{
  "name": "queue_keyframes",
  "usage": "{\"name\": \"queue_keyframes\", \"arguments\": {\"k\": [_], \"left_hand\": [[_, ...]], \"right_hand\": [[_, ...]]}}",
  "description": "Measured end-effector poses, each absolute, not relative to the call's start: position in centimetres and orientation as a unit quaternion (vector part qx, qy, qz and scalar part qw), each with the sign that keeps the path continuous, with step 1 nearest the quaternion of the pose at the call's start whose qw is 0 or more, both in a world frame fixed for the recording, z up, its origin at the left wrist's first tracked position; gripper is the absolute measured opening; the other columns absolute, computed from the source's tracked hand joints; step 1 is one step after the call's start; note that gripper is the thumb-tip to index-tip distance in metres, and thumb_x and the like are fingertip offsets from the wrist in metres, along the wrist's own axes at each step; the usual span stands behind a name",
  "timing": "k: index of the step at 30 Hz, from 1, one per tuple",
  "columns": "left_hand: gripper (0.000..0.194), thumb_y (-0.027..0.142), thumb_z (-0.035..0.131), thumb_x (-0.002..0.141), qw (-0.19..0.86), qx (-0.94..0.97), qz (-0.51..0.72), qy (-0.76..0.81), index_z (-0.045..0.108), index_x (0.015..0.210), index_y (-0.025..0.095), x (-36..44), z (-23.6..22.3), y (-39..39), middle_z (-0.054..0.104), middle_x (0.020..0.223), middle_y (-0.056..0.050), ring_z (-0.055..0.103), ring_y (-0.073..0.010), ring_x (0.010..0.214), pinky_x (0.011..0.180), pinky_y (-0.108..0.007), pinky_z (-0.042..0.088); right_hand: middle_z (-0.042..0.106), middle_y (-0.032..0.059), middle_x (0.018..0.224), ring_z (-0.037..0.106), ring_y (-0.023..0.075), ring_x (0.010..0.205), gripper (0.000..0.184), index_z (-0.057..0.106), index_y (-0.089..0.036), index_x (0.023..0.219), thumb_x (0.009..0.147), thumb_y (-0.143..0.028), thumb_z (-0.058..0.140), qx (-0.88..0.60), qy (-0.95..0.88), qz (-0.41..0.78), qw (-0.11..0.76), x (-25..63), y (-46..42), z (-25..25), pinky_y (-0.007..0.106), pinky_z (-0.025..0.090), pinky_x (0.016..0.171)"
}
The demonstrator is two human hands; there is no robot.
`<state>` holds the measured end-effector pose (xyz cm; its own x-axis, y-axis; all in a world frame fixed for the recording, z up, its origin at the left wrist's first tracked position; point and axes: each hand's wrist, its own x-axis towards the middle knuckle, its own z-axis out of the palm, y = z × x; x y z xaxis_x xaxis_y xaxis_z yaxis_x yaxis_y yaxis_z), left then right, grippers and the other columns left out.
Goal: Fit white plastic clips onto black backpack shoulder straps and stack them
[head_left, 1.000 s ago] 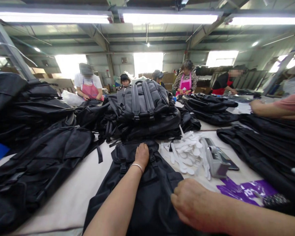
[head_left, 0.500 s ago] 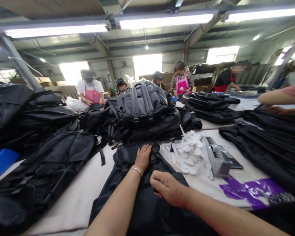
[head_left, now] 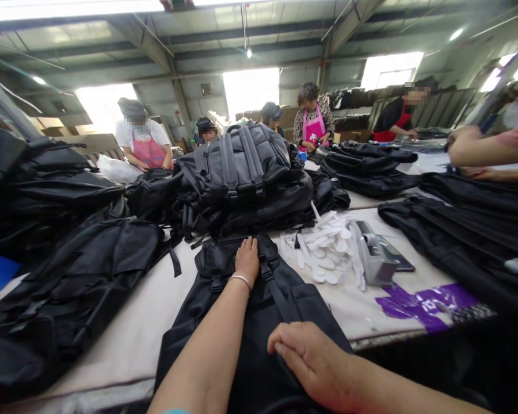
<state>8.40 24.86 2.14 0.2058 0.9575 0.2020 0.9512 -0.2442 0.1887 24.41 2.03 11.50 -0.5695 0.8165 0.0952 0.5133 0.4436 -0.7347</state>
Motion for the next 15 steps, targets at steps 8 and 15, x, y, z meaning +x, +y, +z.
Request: {"name": "queue_keyframes", "arguments": {"k": [8, 15], "left_hand": [[0.061, 0.003, 0.035, 0.085, 0.064, 0.785, 0.124, 0.604, 0.035, 0.145, 0.013, 8.3, 3.1, 24.2, 0.027, 0.155, -0.015, 0.023, -0.0271, 0.144, 0.115, -0.046, 0.025], [0.057, 0.014, 0.065, 0.064, 0.187, 0.845, 0.077, 0.495, 0.065, 0.120, 0.019, 4.3, 9.4, 25.6, 0.062, 0.130, -0.008, 0.059, -0.0234, 0.116, 0.098, -0.026, 0.045]], "right_hand": [[0.065, 0.0044, 0.083, 0.058, 0.0177, 0.078, 0.029, 0.064, -0.021, 0.098, 0.094, -0.028, 0.035, -0.395, -0.841, 0.313, 0.197, 24.4, 1.6, 11.1, 0.027, 0.042, 0.074], [0.062, -0.0006, 0.072, 0.056, 0.0119, 0.068, 0.028, 0.060, -0.019, 0.082, 0.096, -0.030, 0.038, -0.452, -0.783, 0.371, 0.213, 25.0, 2.2, 9.7, 0.020, 0.037, 0.062]]}}
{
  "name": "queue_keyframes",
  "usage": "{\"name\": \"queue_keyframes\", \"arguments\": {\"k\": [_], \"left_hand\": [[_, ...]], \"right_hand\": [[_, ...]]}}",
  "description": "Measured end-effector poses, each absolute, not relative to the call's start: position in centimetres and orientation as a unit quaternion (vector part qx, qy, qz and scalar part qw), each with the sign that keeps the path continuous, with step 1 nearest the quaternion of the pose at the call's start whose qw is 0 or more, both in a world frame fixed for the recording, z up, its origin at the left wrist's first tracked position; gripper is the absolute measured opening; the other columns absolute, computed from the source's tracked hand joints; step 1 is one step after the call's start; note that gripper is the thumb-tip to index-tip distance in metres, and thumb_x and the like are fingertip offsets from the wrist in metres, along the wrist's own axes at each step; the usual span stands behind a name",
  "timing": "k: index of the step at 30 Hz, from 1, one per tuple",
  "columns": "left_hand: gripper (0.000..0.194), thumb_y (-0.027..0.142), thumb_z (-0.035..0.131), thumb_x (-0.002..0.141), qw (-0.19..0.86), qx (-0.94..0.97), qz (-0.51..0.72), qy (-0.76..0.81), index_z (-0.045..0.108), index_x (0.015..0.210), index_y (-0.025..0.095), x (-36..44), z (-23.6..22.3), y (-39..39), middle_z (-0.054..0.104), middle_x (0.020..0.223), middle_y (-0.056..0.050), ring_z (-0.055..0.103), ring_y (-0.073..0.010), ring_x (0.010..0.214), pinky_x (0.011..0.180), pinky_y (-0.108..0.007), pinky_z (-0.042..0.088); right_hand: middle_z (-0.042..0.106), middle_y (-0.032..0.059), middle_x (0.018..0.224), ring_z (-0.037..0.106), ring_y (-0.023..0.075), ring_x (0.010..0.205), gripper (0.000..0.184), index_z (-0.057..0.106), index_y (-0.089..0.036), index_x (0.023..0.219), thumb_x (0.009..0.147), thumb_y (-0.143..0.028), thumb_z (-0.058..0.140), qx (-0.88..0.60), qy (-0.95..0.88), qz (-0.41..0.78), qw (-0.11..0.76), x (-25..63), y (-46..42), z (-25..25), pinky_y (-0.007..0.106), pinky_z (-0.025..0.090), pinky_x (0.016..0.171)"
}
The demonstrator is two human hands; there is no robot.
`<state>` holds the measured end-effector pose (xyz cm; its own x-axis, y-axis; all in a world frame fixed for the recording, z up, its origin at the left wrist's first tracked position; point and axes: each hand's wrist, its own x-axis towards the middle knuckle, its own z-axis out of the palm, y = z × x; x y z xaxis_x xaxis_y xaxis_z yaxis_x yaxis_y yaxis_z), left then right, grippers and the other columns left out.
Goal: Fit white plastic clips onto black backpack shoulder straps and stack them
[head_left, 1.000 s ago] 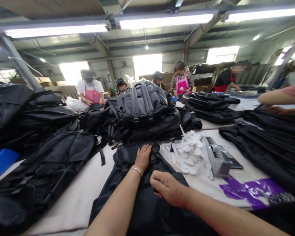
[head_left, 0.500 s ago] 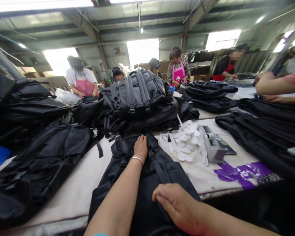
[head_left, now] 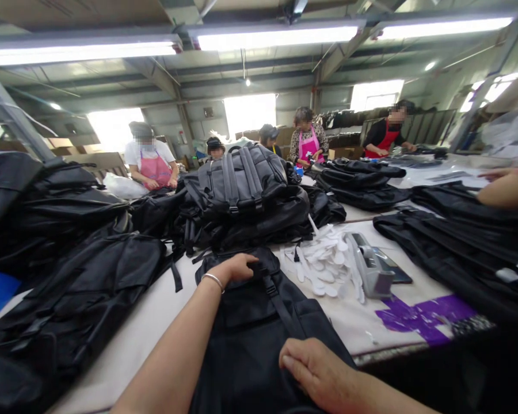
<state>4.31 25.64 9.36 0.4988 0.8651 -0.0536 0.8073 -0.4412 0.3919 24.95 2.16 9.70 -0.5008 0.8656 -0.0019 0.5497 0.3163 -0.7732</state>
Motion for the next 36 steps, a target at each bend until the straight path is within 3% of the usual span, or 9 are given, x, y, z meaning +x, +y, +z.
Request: {"name": "queue_keyframes", "arguments": {"k": [3, 6, 10, 12, 17, 21, 24, 30, 36], "left_hand": [[0.031, 0.029, 0.054, 0.081, 0.192, 0.849, 0.118, 0.479, 0.072, 0.104, 0.019, 4.6, 10.1, 25.1, 0.072, 0.106, -0.006, 0.066, -0.0202, 0.096, 0.089, -0.026, 0.048], [0.033, 0.034, 0.046, 0.088, 0.182, 0.846, 0.158, 0.476, 0.074, 0.093, 0.017, 6.1, 8.6, 24.1, 0.073, 0.094, -0.009, 0.066, -0.0214, 0.089, 0.085, -0.030, 0.049], [0.028, 0.017, 0.052, 0.080, 0.176, 0.840, 0.201, 0.473, 0.072, 0.100, 0.014, 6.5, 6.3, 23.2, 0.069, 0.102, -0.011, 0.062, -0.0221, 0.099, 0.094, -0.032, 0.046], [0.039, 0.008, 0.056, 0.071, 0.188, 0.841, 0.212, 0.460, 0.070, 0.106, 0.015, 5.9, 5.8, 22.9, 0.068, 0.106, -0.009, 0.061, -0.0199, 0.101, 0.095, -0.029, 0.045], [0.039, 0.012, 0.059, 0.073, 0.206, 0.816, 0.254, 0.478, 0.069, 0.109, 0.020, 5.3, 5.5, 21.7, 0.065, 0.108, -0.007, 0.059, -0.0185, 0.103, 0.098, -0.028, 0.044], [0.027, 0.011, 0.056, 0.075, 0.229, 0.745, 0.284, 0.559, 0.071, 0.095, 0.017, 6.4, 5.2, 21.2, 0.068, 0.100, -0.011, 0.061, -0.0219, 0.099, 0.098, -0.034, 0.042], [0.016, 0.011, 0.058, 0.071, 0.275, 0.673, 0.296, 0.620, 0.069, 0.082, 0.016, 6.9, 5.2, 20.5, 0.070, 0.091, -0.013, 0.062, -0.0261, 0.097, 0.094, -0.038, 0.043], [0.005, 0.016, 0.062, 0.072, 0.497, 0.482, 0.279, 0.665, 0.060, 0.068, 0.014, 7.2, 4.8, 18.4, 0.066, 0.063, -0.011, 0.061, -0.0203, 0.049, 0.051, -0.032, 0.049], [0.014, 0.020, 0.054, 0.085, 0.645, 0.278, 0.387, 0.598, 0.058, 0.077, 0.010, 7.9, 4.3, 18.6, 0.066, 0.074, -0.010, 0.055, -0.0071, 0.047, 0.040, -0.015, 0.040]], "right_hand": [[0.059, -0.0018, 0.069, 0.054, 0.0108, 0.065, 0.026, 0.059, -0.019, 0.080, 0.095, -0.030, 0.041, -0.443, -0.783, 0.382, 0.212, 24.8, 2.3, 9.7, 0.020, 0.035, 0.060], [0.059, -0.0024, 0.068, 0.054, 0.0105, 0.064, 0.023, 0.059, -0.020, 0.081, 0.094, -0.030, 0.043, -0.425, -0.795, 0.378, 0.210, 24.8, 2.5, 9.8, 0.020, 0.035, 0.060], [0.061, -0.0016, 0.072, 0.055, 0.0109, 0.067, 0.023, 0.059, -0.019, 0.081, 0.094, -0.030, 0.043, -0.418, -0.798, 0.369, 0.229, 25.7, 2.7, 10.2, 0.020, 0.037, 0.063], [0.059, -0.0022, 0.068, 0.055, 0.0106, 0.065, 0.025, 0.060, -0.019, 0.081, 0.095, -0.029, 0.042, -0.425, -0.782, 0.389, 0.237, 26.2, 2.7, 10.4, 0.019, 0.037, 0.062], [0.061, -0.0027, 0.065, 0.057, 0.0110, 0.061, 0.020, 0.065, -0.018, 0.087, 0.091, -0.026, 0.046, -0.389, -0.771, 0.461, 0.203, 27.1, 3.2, 10.2, 0.018, 0.041, 0.060], [0.068, 0.0023, 0.087, 0.062, 0.0164, 0.084, 0.019, 0.068, -0.018, 0.089, 0.086, -0.027, 0.052, -0.411, -0.760, 0.420, 0.278, 27.4, 6.6, 9.9, 0.023, 0.044, 0.076], [0.069, 0.0038, 0.086, 0.063, 0.0177, 0.085, 0.019, 0.068, -0.016, 0.089, 0.086, -0.026, 0.052, -0.516, -0.700, 0.387, 0.306, 26.8, 10.9, 9.2, 0.026, 0.044, 0.078], [0.064, 0.0023, 0.065, 0.055, 0.0124, 0.044, 0.021, 0.063, -0.012, 0.098, 0.079, -0.020, 0.056, -0.630, -0.571, 0.450, 0.271, 23.0, 16.5, 7.0, 0.022, 0.038, 0.045], [0.038, -0.0089, 0.040, 0.033, 0.0073, 0.031, 0.011, 0.060, -0.015, 0.086, 0.079, -0.021, 0.055, -0.641, -0.498, 0.521, 0.265, 21.7, 16.6, 6.5, 0.018, 0.019, 0.034]]}}
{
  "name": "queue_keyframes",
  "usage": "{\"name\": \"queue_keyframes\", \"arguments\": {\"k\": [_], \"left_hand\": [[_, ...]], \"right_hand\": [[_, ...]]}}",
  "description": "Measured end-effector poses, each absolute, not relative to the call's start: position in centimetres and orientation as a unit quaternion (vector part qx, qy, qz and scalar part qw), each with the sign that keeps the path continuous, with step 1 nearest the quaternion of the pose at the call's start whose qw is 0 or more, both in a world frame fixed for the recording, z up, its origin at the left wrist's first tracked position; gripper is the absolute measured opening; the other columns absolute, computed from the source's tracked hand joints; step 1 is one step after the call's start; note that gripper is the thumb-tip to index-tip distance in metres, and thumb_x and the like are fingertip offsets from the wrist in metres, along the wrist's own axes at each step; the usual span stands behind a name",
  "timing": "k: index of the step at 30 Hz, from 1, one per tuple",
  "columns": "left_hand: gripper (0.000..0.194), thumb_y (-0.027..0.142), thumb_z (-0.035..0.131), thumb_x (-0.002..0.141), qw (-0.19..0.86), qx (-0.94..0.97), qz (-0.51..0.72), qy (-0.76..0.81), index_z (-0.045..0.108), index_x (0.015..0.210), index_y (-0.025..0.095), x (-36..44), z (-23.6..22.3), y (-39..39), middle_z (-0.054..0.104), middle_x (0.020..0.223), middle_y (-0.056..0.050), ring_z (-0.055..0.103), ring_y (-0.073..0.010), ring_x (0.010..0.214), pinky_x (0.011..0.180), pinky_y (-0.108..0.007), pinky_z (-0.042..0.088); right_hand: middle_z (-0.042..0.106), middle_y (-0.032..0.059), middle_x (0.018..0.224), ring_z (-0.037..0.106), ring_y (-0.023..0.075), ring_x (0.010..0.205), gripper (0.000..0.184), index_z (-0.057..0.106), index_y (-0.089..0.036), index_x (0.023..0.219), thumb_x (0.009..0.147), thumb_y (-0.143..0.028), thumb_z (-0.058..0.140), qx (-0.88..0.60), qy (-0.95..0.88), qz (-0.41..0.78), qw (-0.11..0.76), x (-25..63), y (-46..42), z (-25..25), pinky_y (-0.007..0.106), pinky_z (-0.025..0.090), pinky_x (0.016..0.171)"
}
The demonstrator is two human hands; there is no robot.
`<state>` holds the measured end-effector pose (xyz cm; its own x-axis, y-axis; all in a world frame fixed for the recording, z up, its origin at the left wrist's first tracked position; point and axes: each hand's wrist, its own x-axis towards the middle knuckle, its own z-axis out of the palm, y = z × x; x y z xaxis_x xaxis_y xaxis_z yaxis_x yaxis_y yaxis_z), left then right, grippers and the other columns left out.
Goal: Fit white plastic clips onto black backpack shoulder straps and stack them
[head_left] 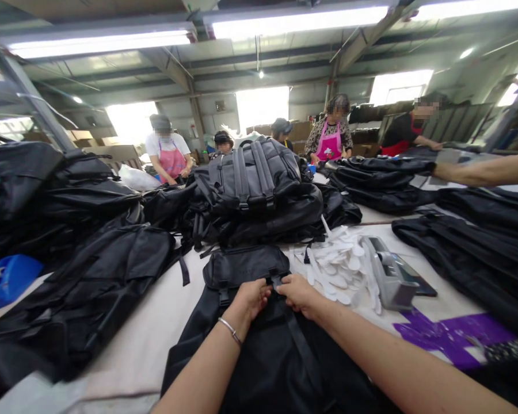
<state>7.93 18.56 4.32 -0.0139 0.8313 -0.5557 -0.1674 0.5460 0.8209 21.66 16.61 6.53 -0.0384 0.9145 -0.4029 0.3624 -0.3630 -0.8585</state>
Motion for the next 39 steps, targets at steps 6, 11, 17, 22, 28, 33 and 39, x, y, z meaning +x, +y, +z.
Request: {"name": "queue_keyframes", "arguments": {"k": [6, 11, 17, 22, 28, 33, 39], "left_hand": [[0.025, 0.036, 0.058, 0.088, 0.677, 0.176, 0.484, 0.525, 0.051, 0.077, 0.015, 9.5, 3.9, 20.0, 0.054, 0.060, 0.001, 0.048, -0.0038, 0.044, 0.035, -0.011, 0.028], [0.036, 0.044, 0.066, 0.082, 0.690, 0.149, 0.472, 0.527, 0.045, 0.071, 0.017, 9.7, 3.7, 21.0, 0.045, 0.050, 0.004, 0.039, -0.0049, 0.037, 0.033, -0.013, 0.020], [0.035, 0.041, 0.062, 0.085, 0.656, 0.154, 0.481, 0.561, 0.040, 0.067, 0.020, 9.9, 3.3, 21.8, 0.037, 0.045, 0.008, 0.029, -0.0040, 0.032, 0.033, -0.015, 0.016], [0.034, 0.035, 0.063, 0.085, 0.647, 0.165, 0.477, 0.571, 0.040, 0.065, 0.019, 10.0, 3.2, 22.8, 0.036, 0.045, 0.008, 0.027, -0.0031, 0.033, 0.034, -0.015, 0.017], [0.030, 0.037, 0.066, 0.082, 0.672, 0.217, 0.473, 0.527, 0.049, 0.072, 0.015, 8.8, 3.3, 21.6, 0.047, 0.057, 0.003, 0.043, -0.0043, 0.044, 0.037, -0.012, 0.023], [0.040, 0.044, 0.079, 0.067, 0.699, 0.317, 0.406, 0.496, 0.055, 0.066, 0.012, 8.3, 3.6, 20.2, 0.049, 0.057, 0.002, 0.041, -0.0042, 0.043, 0.035, -0.014, 0.021], [0.036, 0.042, 0.082, 0.061, 0.646, 0.407, 0.383, 0.519, 0.060, 0.063, 0.013, 9.2, 3.4, 19.5, 0.045, 0.048, 0.005, 0.037, -0.0050, 0.038, 0.034, -0.017, 0.020]], "right_hand": [[0.030, -0.0119, 0.044, 0.025, 0.0046, 0.034, 0.018, 0.061, -0.019, 0.095, 0.077, -0.024, 0.061, -0.614, -0.489, 0.552, 0.281, 22.1, 16.8, 5.7, 0.016, 0.016, 0.035], [0.030, -0.0104, 0.048, 0.028, 0.0056, 0.037, 0.021, 0.059, -0.018, 0.089, 0.084, -0.038, 0.056, -0.618, -0.483, 0.542, 0.301, 22.1, 16.9, 4.4, 0.016, 0.018, 0.036], [0.028, -0.0089, 0.046, 0.027, 0.0057, 0.040, 0.028, 0.058, -0.015, 0.075, 0.083, -0.042, 0.057, -0.625, -0.504, 0.508, 0.312, 22.0, 17.0, 3.9, 0.019, 0.017, 0.040], [0.034, -0.0072, 0.047, 0.030, 0.0063, 0.043, 0.027, 0.060, -0.013, 0.069, 0.084, -0.034, 0.055, -0.623, -0.535, 0.476, 0.314, 21.7, 17.0, 4.2, 0.021, 0.022, 0.043], [0.065, 0.0033, 0.091, 0.050, 0.0087, 0.050, 0.042, 0.053, -0.014, 0.124, 0.083, -0.020, 0.046, -0.608, -0.559, 0.459, 0.328, 23.0, 15.2, 3.9, 0.023, 0.040, 0.050], [0.068, 0.0088, 0.099, 0.063, 0.0182, 0.088, 0.027, 0.063, -0.014, 0.104, 0.079, -0.018, 0.055, -0.625, -0.686, 0.259, 0.267, 24.6, 12.6, 4.7, 0.029, 0.046, 0.083], [0.070, 0.0137, 0.085, 0.066, 0.0277, 0.085, 0.045, 0.068, -0.016, 0.082, 0.087, -0.056, 0.048, -0.643, -0.746, 0.167, 0.045, 24.1, 10.8, 6.6, 0.037, 0.046, 0.076]]}}
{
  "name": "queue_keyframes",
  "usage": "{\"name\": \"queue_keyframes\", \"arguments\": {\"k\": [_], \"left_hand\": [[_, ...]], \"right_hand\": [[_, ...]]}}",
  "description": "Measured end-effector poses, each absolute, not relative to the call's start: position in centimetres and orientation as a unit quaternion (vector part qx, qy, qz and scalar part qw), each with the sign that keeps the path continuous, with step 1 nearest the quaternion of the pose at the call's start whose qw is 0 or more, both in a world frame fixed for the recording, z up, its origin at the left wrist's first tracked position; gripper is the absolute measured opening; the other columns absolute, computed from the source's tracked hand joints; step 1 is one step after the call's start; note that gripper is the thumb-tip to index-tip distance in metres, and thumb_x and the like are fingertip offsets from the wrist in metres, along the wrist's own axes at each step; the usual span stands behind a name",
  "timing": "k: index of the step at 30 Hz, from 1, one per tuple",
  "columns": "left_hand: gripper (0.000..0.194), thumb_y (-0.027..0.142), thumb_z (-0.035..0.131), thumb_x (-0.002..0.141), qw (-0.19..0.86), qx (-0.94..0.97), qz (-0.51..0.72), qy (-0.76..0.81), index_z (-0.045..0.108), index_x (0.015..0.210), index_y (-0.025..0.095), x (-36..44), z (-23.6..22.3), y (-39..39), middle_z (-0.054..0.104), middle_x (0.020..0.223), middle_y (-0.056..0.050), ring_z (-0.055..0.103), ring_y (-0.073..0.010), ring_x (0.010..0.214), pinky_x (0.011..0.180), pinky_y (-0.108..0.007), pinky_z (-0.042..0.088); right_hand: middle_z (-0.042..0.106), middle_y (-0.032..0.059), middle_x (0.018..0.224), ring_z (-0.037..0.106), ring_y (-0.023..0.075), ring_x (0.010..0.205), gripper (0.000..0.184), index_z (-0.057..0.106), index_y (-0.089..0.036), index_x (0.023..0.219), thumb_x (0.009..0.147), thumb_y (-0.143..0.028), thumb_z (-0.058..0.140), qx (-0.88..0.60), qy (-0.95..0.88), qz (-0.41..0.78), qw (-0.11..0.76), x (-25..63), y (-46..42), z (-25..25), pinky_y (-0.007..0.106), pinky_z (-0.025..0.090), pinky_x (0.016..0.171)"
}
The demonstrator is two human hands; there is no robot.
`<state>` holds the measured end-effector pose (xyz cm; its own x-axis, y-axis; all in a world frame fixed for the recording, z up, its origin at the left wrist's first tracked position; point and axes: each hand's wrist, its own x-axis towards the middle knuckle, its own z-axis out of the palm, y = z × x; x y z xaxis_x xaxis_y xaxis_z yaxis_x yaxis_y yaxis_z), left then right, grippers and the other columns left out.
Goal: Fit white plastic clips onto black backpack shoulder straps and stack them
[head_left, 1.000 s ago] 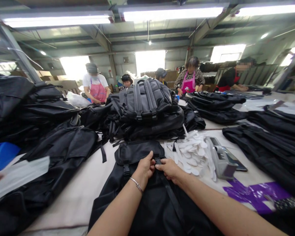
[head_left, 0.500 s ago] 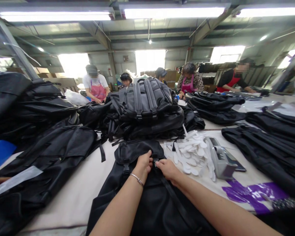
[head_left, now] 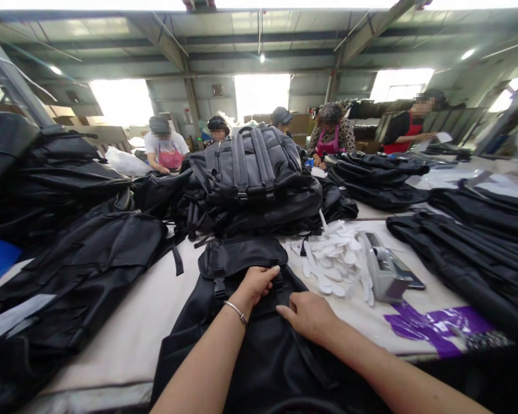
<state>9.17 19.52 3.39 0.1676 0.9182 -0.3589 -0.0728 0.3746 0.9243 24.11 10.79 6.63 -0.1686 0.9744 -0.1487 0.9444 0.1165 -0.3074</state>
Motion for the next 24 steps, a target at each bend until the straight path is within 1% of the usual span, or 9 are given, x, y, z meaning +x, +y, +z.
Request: {"name": "queue_keyframes", "arguments": {"k": [2, 4, 8, 11, 14, 16, 18, 21, 24], "left_hand": [[0.036, 0.043, 0.079, 0.065, 0.618, 0.414, 0.400, 0.535, 0.057, 0.059, 0.015, 9.7, 3.0, 19.4, 0.040, 0.044, 0.007, 0.032, -0.0043, 0.036, 0.034, -0.017, 0.019], [0.037, 0.042, 0.076, 0.068, 0.595, 0.413, 0.418, 0.548, 0.053, 0.055, 0.016, 10.2, 2.7, 19.5, 0.036, 0.042, 0.008, 0.029, -0.0040, 0.035, 0.034, -0.018, 0.020], [0.039, 0.039, 0.074, 0.070, 0.575, 0.392, 0.453, 0.557, 0.048, 0.051, 0.017, 10.8, 2.6, 20.0, 0.033, 0.041, 0.009, 0.027, -0.0031, 0.034, 0.034, -0.019, 0.019], [0.040, 0.038, 0.076, 0.068, 0.584, 0.369, 0.475, 0.545, 0.046, 0.051, 0.017, 10.7, 2.8, 20.6, 0.032, 0.040, 0.009, 0.025, -0.0025, 0.034, 0.035, -0.019, 0.016], [0.040, 0.040, 0.078, 0.065, 0.610, 0.351, 0.490, 0.514, 0.047, 0.055, 0.017, 10.2, 3.1, 21.1, 0.034, 0.042, 0.010, 0.026, -0.0019, 0.034, 0.036, -0.018, 0.015], [0.040, 0.042, 0.080, 0.064, 0.633, 0.341, 0.494, 0.489, 0.050, 0.058, 0.016, 9.8, 3.1, 21.3, 0.038, 0.044, 0.009, 0.030, -0.0022, 0.036, 0.036, -0.017, 0.019], [0.038, 0.042, 0.081, 0.064, 0.654, 0.337, 0.494, 0.464, 0.054, 0.062, 0.014, 9.4, 3.1, 21.3, 0.046, 0.049, 0.006, 0.041, -0.0040, 0.041, 0.039, -0.017, 0.028], [0.034, 0.041, 0.080, 0.066, 0.679, 0.343, 0.485, 0.431, 0.063, 0.074, 0.012, 9.1, 2.9, 21.1, 0.064, 0.068, -0.003, 0.060, -0.0108, 0.061, 0.056, -0.022, 0.047], [0.031, 0.039, 0.077, 0.071, 0.686, 0.347, 0.481, 0.423, 0.068, 0.083, 0.012, 9.1, 2.8, 20.8, 0.070, 0.084, -0.008, 0.065, -0.0143, 0.077, 0.069, -0.024, 0.051]], "right_hand": [[0.071, 0.0173, 0.089, 0.066, 0.0318, 0.088, 0.054, 0.070, -0.015, 0.087, 0.082, -0.065, 0.050, -0.637, -0.756, 0.151, 0.002, 23.7, 10.6, 6.8, 0.041, 0.047, 0.076], [0.071, 0.0192, 0.093, 0.066, 0.0344, 0.091, 0.054, 0.070, -0.014, 0.093, 0.078, -0.063, 0.056, -0.626, -0.768, 0.135, -0.019, 23.4, 10.5, 6.9, 0.043, 0.048, 0.076], [0.071, 0.0171, 0.093, 0.068, 0.0312, 0.089, 0.028, 0.070, -0.014, 0.094, 0.085, -0.032, 0.051, -0.621, -0.775, 0.116, -0.027, 23.3, 10.0, 7.0, 0.040, 0.049, 0.076], [0.070, 0.0152, 0.093, 0.068, 0.0277, 0.085, 0.026, 0.068, -0.014, 0.095, 0.086, -0.016, 0.044, -0.606, -0.790, 0.087, -0.004, 23.3, 9.1, 7.5, 0.037, 0.049, 0.075], [0.068, 0.0149, 0.093, 0.067, 0.0265, 0.083, 0.026, 0.066, -0.013, 0.095, 0.085, -0.010, 0.042, -0.589, -0.805, 0.073, 0.008, 23.2, 8.3, 8.0, 0.035, 0.049, 0.072], [0.067, 0.0153, 0.093, 0.067, 0.0261, 0.082, 0.025, 0.065, -0.013, 0.096, 0.084, -0.009, 0.043, -0.583, -0.809, 0.076, 0.009, 23.0, 7.9, 8.3, 0.033, 0.050, 0.070], [0.065, 0.0160, 0.095, 0.067, 0.0266, 0.081, 0.023, 0.064, -0.012, 0.097, 0.082, -0.010, 0.047, -0.573, -0.816, 0.080, 0.015, 22.8, 7.7, 8.6, 0.033, 0.050, 0.069], [0.064, 0.0164, 0.095, 0.066, 0.0271, 0.081, 0.021, 0.066, -0.012, 0.094, 0.080, -0.013, 0.051, -0.565, -0.819, 0.095, 0.032, 22.7, 7.5, 8.9, 0.034, 0.050, 0.068], [0.064, 0.0161, 0.094, 0.065, 0.0270, 0.082, 0.020, 0.067, -0.013, 0.093, 0.081, -0.016, 0.051, -0.563, -0.817, 0.111, 0.052, 23.1, 7.3, 9.1, 0.036, 0.051, 0.070]]}}
